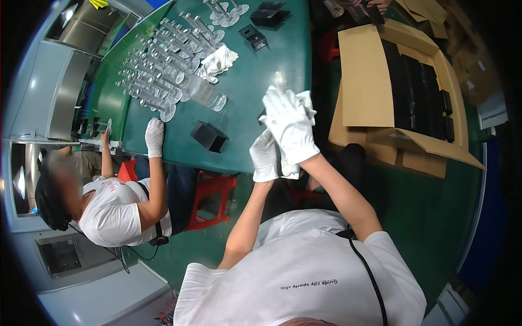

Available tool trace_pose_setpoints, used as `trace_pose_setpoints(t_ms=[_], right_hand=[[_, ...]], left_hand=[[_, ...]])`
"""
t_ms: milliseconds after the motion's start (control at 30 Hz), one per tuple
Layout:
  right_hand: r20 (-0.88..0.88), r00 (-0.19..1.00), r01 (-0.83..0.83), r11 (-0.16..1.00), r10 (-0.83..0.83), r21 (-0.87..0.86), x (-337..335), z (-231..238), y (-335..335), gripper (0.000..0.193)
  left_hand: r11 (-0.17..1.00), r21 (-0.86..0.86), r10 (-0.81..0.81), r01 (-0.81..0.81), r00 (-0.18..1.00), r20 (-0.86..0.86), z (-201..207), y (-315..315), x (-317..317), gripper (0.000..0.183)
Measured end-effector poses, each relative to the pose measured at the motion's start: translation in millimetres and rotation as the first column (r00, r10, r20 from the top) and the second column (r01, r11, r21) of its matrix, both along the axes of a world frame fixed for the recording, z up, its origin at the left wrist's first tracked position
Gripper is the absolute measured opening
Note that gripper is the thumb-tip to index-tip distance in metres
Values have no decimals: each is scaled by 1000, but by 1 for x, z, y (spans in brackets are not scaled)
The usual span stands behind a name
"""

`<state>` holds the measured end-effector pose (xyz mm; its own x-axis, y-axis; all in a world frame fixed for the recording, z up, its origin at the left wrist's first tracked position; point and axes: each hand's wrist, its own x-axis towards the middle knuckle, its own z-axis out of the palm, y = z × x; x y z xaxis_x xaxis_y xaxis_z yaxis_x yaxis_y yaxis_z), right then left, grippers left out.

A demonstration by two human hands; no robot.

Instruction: The person wipes the exterior surfaces of small black rectangular boxes using a white cloth. They handle the boxes one at a time, turning them over to clean all sides, and place the finished items into a cardboard box on the right.

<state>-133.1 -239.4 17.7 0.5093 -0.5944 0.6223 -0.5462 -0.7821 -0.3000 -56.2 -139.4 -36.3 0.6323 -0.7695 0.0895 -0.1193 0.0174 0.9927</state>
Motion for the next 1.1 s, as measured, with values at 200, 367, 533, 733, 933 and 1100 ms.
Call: trace_pose_setpoints(t_ms=[200,367,533,733,933,1100], right_hand=[[87,872,-479,801,482,358,11,31,54,32],[512,729,-685,472,455,555,-44,50,35,35],[651,721,-582,303,-237,754,-102,51,-12,43],[631,721,-324,667,-285,671,-45,12,-39,37],[550,832,-319,875,73,365,-8,4,22,41],[822,463,-753,342,-331,562,-39,-43,82,43]], left_hand=[[965,-253,-165,70,912,-376,-21,15,6,26],[969,147,-233,200,938,257,12,12,15,35],[984,105,-69,147,844,-532,46,-13,16,57],[999,-23,-43,42,570,-821,19,-44,14,35],[954,-300,-285,1,317,-904,32,-32,-29,35],[988,-145,-62,-55,718,-693,50,-28,-23,26]])
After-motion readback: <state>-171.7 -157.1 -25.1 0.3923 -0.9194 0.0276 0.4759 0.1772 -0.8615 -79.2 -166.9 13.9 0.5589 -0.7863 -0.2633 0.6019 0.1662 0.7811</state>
